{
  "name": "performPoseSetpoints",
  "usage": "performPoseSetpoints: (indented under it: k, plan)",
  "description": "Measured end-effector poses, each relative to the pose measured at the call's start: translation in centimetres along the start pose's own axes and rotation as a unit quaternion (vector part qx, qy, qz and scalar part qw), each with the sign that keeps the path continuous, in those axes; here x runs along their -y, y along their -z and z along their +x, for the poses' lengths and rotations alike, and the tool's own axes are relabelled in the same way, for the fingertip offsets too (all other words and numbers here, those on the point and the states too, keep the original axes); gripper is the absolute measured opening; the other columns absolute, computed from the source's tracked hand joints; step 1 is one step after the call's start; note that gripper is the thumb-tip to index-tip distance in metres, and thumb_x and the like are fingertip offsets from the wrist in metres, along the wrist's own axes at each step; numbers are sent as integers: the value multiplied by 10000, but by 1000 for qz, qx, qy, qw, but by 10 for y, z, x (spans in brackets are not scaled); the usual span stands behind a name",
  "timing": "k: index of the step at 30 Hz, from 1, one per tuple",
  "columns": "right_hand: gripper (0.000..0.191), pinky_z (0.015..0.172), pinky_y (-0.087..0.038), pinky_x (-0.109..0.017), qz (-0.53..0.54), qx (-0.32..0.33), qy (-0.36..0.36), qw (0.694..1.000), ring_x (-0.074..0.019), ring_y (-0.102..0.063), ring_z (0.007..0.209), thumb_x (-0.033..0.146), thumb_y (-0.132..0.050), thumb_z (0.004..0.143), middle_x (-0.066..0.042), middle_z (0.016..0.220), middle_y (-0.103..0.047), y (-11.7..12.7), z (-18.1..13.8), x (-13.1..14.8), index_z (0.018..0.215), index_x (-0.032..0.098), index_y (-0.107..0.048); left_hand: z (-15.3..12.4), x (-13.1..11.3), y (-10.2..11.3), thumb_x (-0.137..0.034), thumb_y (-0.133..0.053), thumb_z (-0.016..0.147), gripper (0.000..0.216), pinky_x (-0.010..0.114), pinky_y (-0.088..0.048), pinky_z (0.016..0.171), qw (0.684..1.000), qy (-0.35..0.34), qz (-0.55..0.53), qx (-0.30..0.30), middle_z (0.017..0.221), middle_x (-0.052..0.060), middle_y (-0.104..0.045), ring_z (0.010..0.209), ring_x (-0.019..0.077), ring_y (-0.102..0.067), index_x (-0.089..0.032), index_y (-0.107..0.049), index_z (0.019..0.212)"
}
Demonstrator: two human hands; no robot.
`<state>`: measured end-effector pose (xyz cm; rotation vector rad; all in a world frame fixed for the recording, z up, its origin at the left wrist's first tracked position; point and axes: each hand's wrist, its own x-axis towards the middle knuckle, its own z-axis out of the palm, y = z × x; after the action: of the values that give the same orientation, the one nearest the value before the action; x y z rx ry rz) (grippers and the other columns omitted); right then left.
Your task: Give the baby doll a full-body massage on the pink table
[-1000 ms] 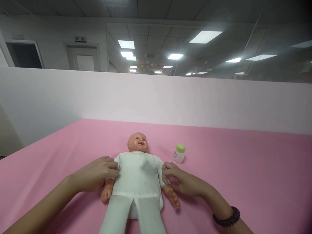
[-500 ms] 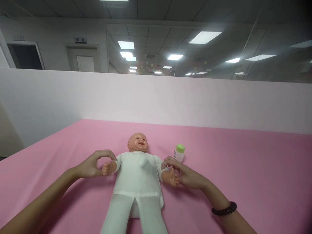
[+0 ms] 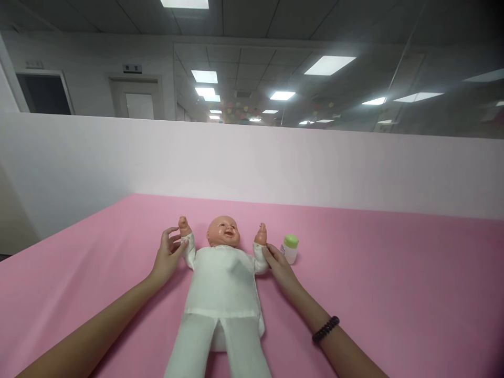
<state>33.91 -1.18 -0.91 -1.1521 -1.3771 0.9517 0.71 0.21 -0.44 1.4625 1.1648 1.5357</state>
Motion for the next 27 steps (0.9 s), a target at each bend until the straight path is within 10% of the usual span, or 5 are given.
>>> performPoseSetpoints:
  k: [11,27]
  plan:
    - [644,912,-529,-417,-55,-49,-57,996,-285,-653,1067,621,-475,868,-95,1188,-677,-4,12,-24,1377,227,-481,15,27,-1,-584,-598,833,633,394,-536,829,994,42,92,28,1258,124,-642,990,264,-657,-218,-557,1348]
    - [633,1205,-241,-459,-131,-33,-41,990,-249,-400,1409,537,-450,899,-29,1501,-461,2,20,-34,1475,273,-450,12,13,-4,-554,-460,892,535,411,-505,885,978,35,186,87,1171,70,-726,1078,319,-650,-215,-666,1250]
